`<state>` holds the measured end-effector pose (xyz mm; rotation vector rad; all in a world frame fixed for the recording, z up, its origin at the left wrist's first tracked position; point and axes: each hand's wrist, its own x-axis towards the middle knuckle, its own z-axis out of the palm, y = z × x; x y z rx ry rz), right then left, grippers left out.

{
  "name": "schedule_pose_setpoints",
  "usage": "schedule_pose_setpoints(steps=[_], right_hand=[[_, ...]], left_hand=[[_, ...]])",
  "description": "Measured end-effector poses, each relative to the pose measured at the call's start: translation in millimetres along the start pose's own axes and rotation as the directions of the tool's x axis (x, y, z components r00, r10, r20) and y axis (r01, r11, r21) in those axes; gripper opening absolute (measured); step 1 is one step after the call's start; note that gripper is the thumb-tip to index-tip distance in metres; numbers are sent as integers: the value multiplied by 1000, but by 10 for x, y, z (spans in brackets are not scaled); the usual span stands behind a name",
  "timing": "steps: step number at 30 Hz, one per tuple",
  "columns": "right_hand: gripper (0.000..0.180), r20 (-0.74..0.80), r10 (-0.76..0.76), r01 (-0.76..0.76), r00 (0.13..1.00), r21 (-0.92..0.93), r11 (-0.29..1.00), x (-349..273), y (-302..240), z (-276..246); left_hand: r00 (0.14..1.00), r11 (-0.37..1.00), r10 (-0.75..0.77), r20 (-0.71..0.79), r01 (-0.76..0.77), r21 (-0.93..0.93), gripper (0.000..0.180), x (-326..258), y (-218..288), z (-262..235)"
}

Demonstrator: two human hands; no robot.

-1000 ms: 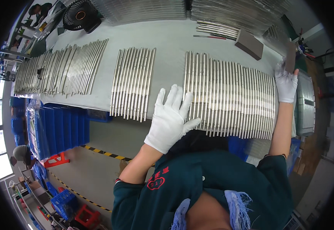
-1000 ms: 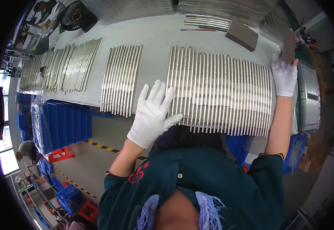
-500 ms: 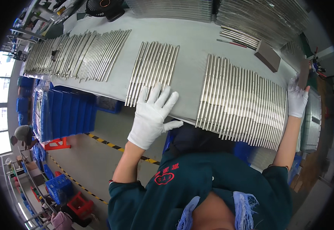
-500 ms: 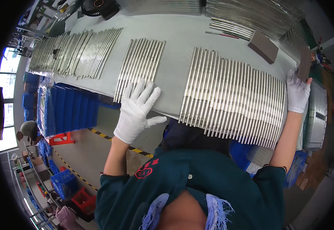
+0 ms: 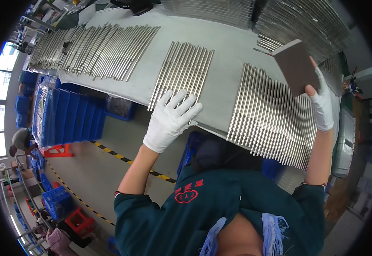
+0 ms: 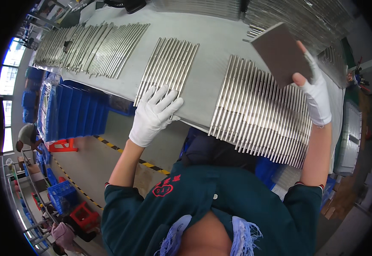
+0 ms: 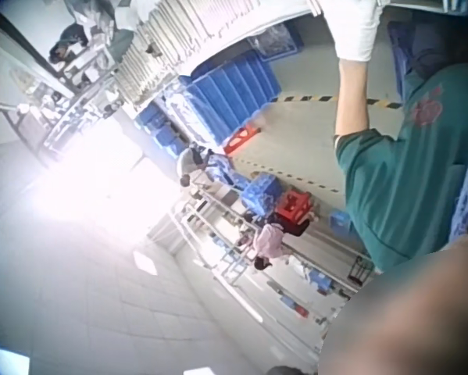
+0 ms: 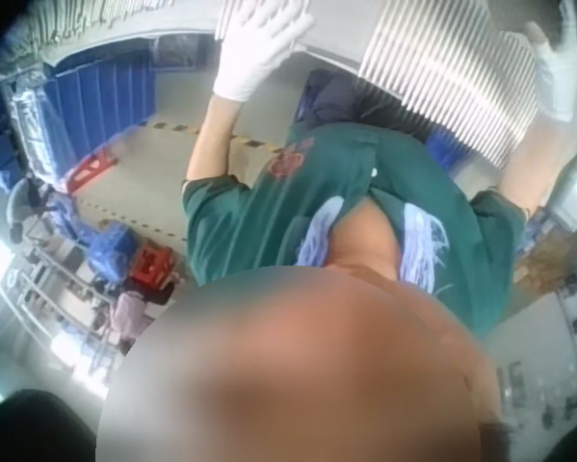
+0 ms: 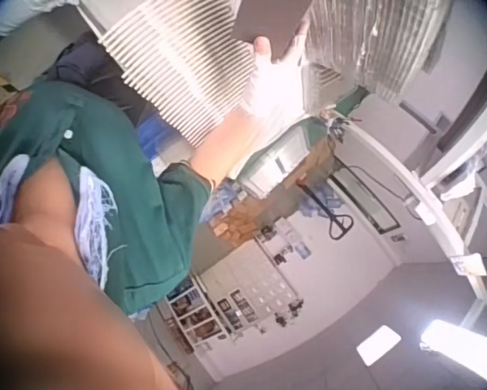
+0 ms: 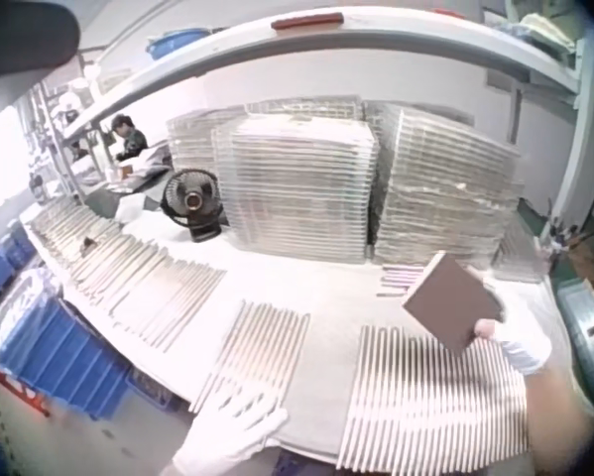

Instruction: Using a sanding block to smooth the surface of metal strips on a factory workbench.

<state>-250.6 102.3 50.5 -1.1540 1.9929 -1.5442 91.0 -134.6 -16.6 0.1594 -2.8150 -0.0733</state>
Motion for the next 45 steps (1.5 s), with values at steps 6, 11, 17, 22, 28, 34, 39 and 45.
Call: schedule_pose_setpoints(steps=[6, 11, 17, 22, 28, 34, 39, 45], right_hand=[[68, 294, 34, 8, 955, -141, 990, 231, -63, 850], [66, 311, 43, 30, 949, -229, 973, 333, -74, 1074], [64, 282, 13, 51, 959, -218, 975, 329, -64, 1106], [63, 343, 25, 56, 939, -226, 973, 302, -150, 1098], [63, 509, 148, -24, 848, -241, 970, 378, -450, 1289], [62, 501, 41, 65, 865, -192, 979, 393, -366, 1366], [64, 495, 138, -56, 858, -177, 983, 412, -379, 1256], [60, 457, 33, 16, 889, -103, 995, 378, -222, 1295]], left_hand=[[995, 994, 34, -94, -43, -96, 56, -56, 36, 25], [995, 997, 60, -85, -64, -45, 45, 26, 5, 16], [993, 991, 53, -106, -65, -115, 54, -25, 0, 74], [990, 984, 55, -128, -75, -163, 47, -49, 65, -44], [984, 974, 69, -166, -102, -201, 45, -1, 99, -110], [981, 984, 48, -186, -79, -159, 41, 98, 175, -204], [967, 982, 26, -254, -73, -175, 40, 120, 217, -147], [967, 979, 17, -254, -68, -192, 39, 134, 218, -159]])
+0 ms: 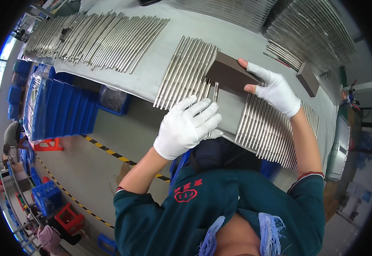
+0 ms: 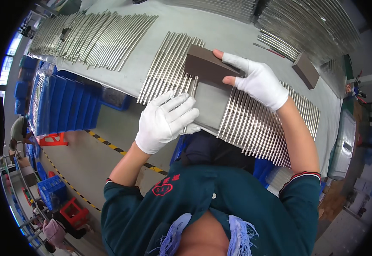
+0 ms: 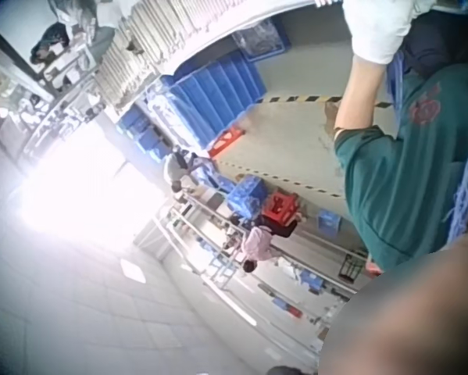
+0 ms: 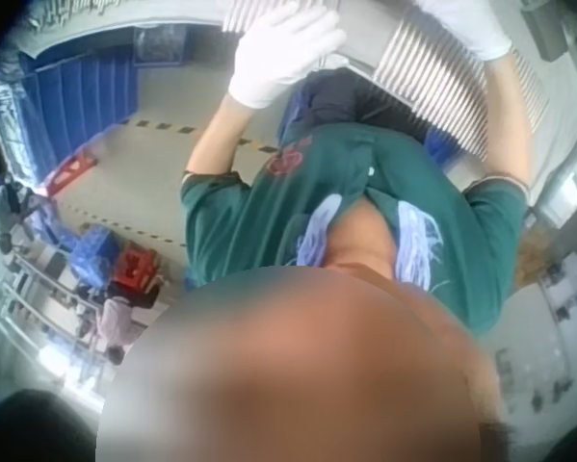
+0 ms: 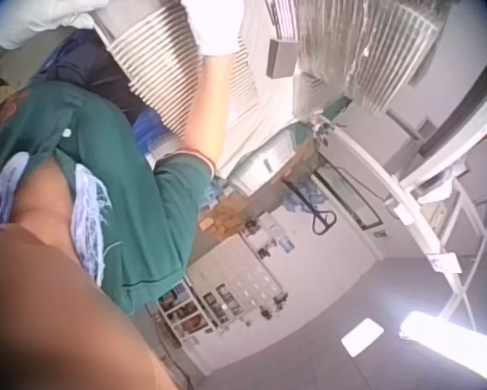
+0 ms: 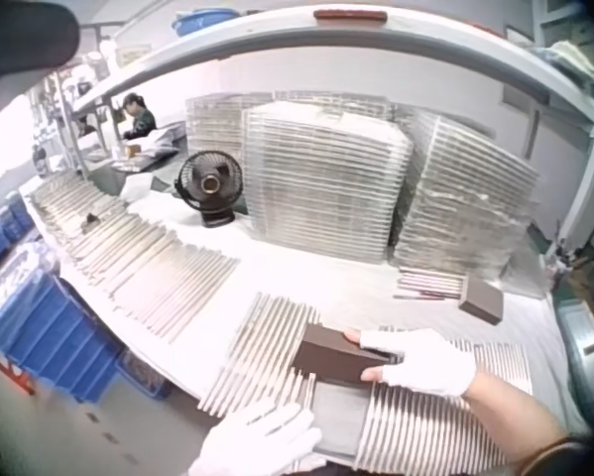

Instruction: Using a sanding block to smooth the surface of metal strips on a factory workbench.

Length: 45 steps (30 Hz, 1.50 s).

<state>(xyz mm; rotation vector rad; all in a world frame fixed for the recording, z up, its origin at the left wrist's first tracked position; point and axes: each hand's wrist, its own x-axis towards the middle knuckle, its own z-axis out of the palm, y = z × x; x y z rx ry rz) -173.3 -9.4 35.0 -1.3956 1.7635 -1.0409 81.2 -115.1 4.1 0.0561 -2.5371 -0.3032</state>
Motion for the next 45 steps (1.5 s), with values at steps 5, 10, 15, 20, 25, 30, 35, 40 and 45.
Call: schedule_pose_setpoints(steps=[5, 10, 15, 20, 25, 30, 35, 40, 45], right_hand=[[59, 50, 37, -35, 998, -34, 999, 24, -70, 12], [77, -138, -91, 118, 986, 200, 973, 500, -26, 125], [77, -142, 40, 25, 989, 426, 904, 949, 215, 69], [71, -62, -7, 40, 998, 545, 837, 1265, 522, 180], [78, -53, 4, 22, 999, 492, 870, 1495, 487, 303], [81, -14, 1, 7, 1000, 557, 830, 1503, 386, 360], [83, 30, -19, -3, 999, 613, 790, 1341, 378, 251], [85, 92, 6, -61, 996, 614, 787, 1067, 519, 18], [79, 103, 34, -89, 994, 592, 801, 861, 506, -180]], left_hand=[[1000, 999, 17, 2, -17, -28, 39, -70, -39, 43], [995, 998, 55, 79, -54, -10, 42, -75, -74, 60], [981, 1000, -14, 192, 9, 23, 54, -151, -82, 64], [959, 997, -82, 270, 75, 36, 70, -58, -133, 0], [983, 970, -177, 43, 167, 175, 68, 64, -429, -64], [834, 795, -551, -20, 532, 292, 59, 291, -896, 131], [856, 825, -516, -39, 508, 248, 51, 390, -780, 264], [854, 825, -520, -30, 511, 242, 50, 458, -442, 381], [864, 835, -504, -17, 492, 247, 49, 485, -187, 495]])
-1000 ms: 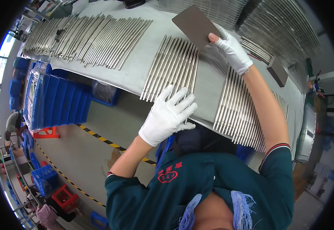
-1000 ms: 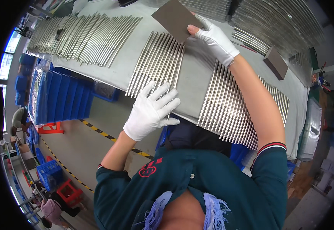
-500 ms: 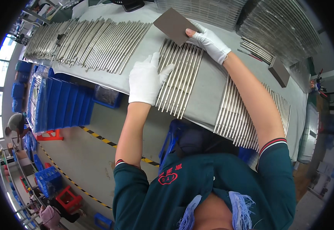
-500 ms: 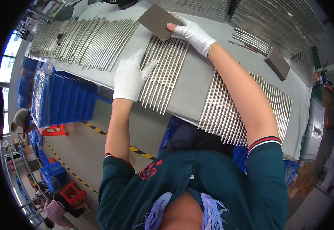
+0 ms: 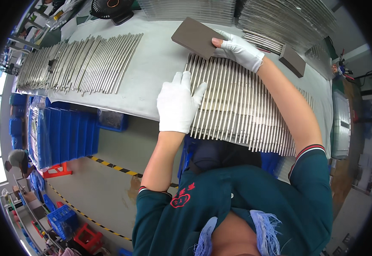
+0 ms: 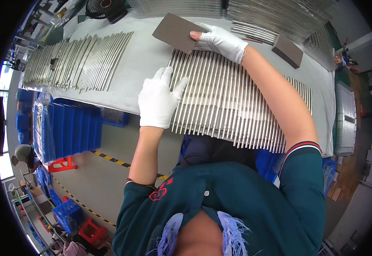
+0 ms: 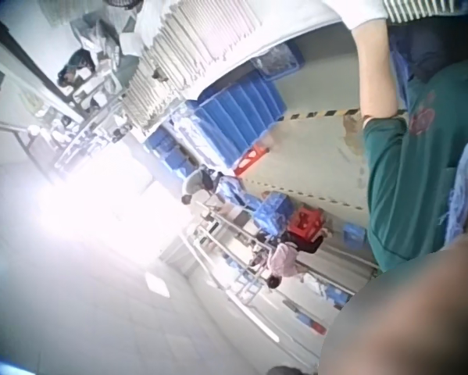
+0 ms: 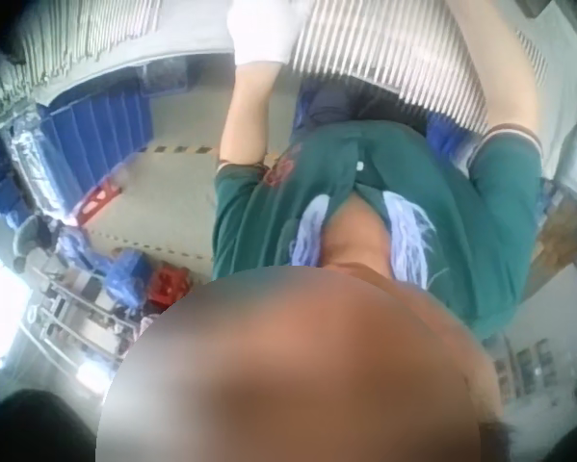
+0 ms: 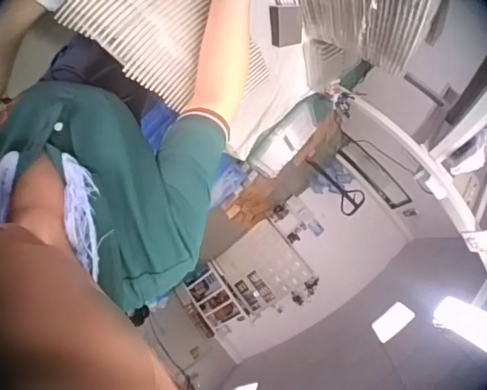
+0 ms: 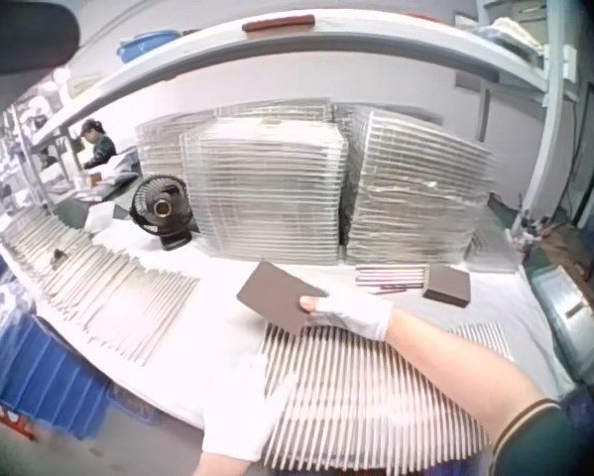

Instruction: Using a sanding block to smooth the surface of metal strips on a factory workbench.

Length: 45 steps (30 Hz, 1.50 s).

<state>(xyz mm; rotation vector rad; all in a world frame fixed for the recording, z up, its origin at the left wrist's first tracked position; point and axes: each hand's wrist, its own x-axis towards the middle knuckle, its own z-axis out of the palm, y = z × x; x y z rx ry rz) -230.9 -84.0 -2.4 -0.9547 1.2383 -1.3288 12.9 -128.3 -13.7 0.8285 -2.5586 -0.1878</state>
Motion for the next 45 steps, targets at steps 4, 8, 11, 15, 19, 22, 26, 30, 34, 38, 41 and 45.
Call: schedule_pose_setpoints(steps=[4, 8, 11, 15, 19, 22, 26, 30, 34, 38, 41, 45], right_hand=[[74, -82, -79, 84, 994, 64, 994, -321, -210, -67], [65, -193, -175, 199, 965, 112, 974, -790, -213, -412], [64, -186, -218, 250, 958, 166, 954, -1171, -133, -742], [68, -222, -204, 237, 954, 133, 962, -1224, -7, -798], [70, -148, -57, 72, 987, 95, 993, -838, 97, -724], [68, -80, -55, 70, 995, 196, 978, -590, 137, -653], [67, 102, -80, 60, 992, 189, 980, -557, 120, -613], [65, 141, -28, -3, 990, 215, 977, -564, 134, -613], [59, 100, -96, 63, 990, 290, 955, -336, 160, -567], [62, 138, -116, 62, 984, 349, 935, -141, 186, -434], [68, 181, -46, 9, 982, 203, 979, -179, 141, -322], [67, 198, -25, -24, 980, 242, 970, -141, 88, -307]], left_hand=[[997, 999, 5, 82, -8, 46, 55, -67, 56, -103], [964, 963, 266, 11, -265, -46, 64, -240, -106, -236], [933, 944, 326, 153, -315, -95, 89, -409, -140, -351], [905, 933, 360, 227, -356, -57, 113, -555, -178, -298], [910, 930, 361, 206, -368, -4, 116, -517, -127, -284], [910, 930, 357, 211, -367, 12, 117, -534, -145, -241], [918, 934, 357, 175, -356, -35, 113, -542, -159, -242], [918, 941, 338, 205, -332, -64, 112, -521, -124, -286], [909, 929, 370, 194, -360, -84, 110, -477, -121, -285], [889, 908, 417, 188, -397, -135, 106, -443, -194, -327], [888, 906, 419, 189, -395, -150, 105, -443, -257, -324], [888, 900, 426, 173, -398, -177, 104, -429, -268, -328]])
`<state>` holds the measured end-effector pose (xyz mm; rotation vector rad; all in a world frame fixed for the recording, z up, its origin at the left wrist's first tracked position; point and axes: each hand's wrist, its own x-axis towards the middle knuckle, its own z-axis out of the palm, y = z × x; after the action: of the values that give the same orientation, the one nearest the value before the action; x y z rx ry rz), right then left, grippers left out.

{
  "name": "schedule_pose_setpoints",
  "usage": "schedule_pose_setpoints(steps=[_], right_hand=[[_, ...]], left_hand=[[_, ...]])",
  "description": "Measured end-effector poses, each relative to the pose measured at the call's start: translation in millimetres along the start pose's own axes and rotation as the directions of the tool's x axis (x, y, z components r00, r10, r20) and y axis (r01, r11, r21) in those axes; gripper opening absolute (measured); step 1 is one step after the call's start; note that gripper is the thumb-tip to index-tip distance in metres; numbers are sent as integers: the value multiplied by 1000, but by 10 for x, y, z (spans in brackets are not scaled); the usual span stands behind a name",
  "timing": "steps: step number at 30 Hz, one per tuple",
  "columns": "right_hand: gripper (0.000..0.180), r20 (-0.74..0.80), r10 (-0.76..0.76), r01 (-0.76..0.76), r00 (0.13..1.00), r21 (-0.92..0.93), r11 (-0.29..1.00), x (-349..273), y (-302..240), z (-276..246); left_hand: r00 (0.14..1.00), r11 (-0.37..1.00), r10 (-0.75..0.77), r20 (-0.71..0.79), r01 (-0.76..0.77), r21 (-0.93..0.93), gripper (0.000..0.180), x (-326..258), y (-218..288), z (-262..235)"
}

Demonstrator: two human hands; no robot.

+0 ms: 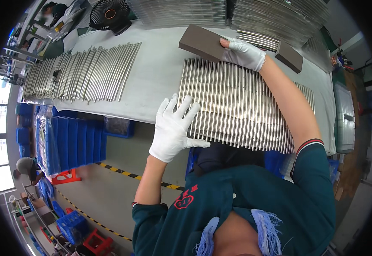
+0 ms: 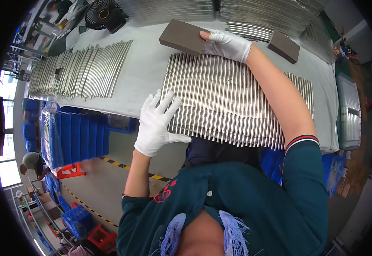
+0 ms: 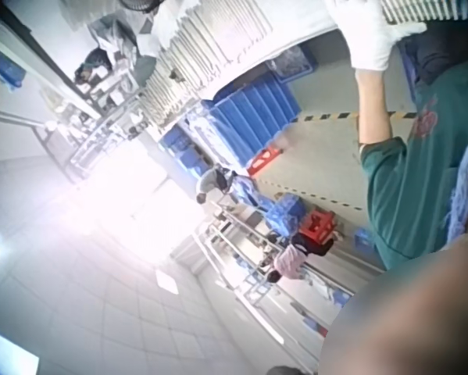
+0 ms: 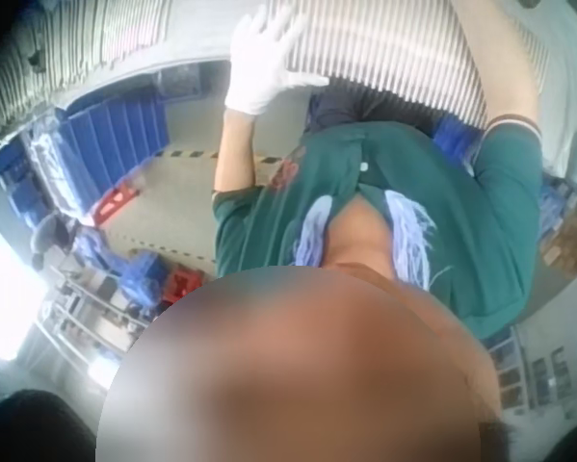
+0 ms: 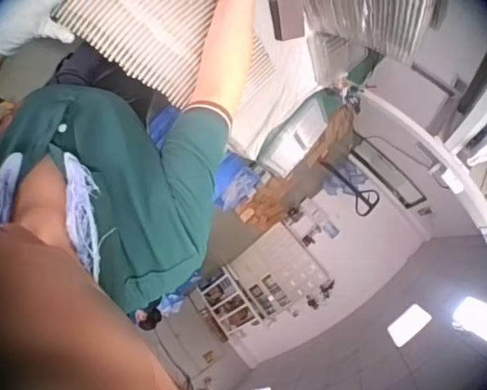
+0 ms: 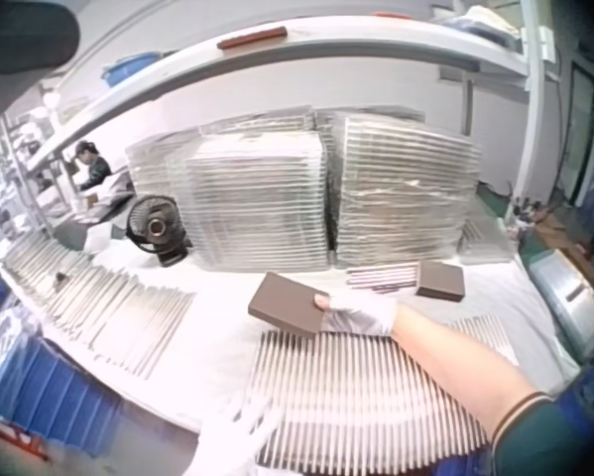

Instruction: Using a sanding block to smooth the surface of metal strips on a factory workbench.

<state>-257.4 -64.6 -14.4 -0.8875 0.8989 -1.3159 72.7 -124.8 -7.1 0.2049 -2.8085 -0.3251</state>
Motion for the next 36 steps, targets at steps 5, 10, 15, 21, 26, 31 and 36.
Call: schedule_pose_setpoints(steps=[5, 10, 15, 21, 26, 31, 36], right_hand=[[62, -19, -42, 44, 999, 85, 995, 366, 85, 50], [62, 13, -20, 19, 1000, 23, 1000, 393, 99, 168], [61, -88, -29, 35, 996, 72, 997, 612, 194, 218], [63, -33, -16, 13, 999, -111, 994, 559, 101, 417], [70, -208, -130, 64, 970, -297, 953, 286, -10, 392], [63, -274, -324, 258, 906, -253, 933, -637, -362, 192], [59, -390, -491, 386, 779, -319, 866, -1528, -520, -123]], left_hand=[[1000, 1000, 11, -10, -11, -16, 103, 20, -25, 7], [1000, 1000, 8, 20, -8, -19, 104, -3, -77, 15], [1000, 1000, 16, 19, -16, -25, 103, -17, -92, 9], [999, 999, 32, -17, -33, -30, 103, -51, -109, 47], [999, 999, 40, 10, -40, -4, 104, -51, -83, 40], [996, 988, -30, 80, 18, 151, 111, -53, 117, 94], [988, 988, 117, 105, -126, 90, 107, 166, 479, 229]])
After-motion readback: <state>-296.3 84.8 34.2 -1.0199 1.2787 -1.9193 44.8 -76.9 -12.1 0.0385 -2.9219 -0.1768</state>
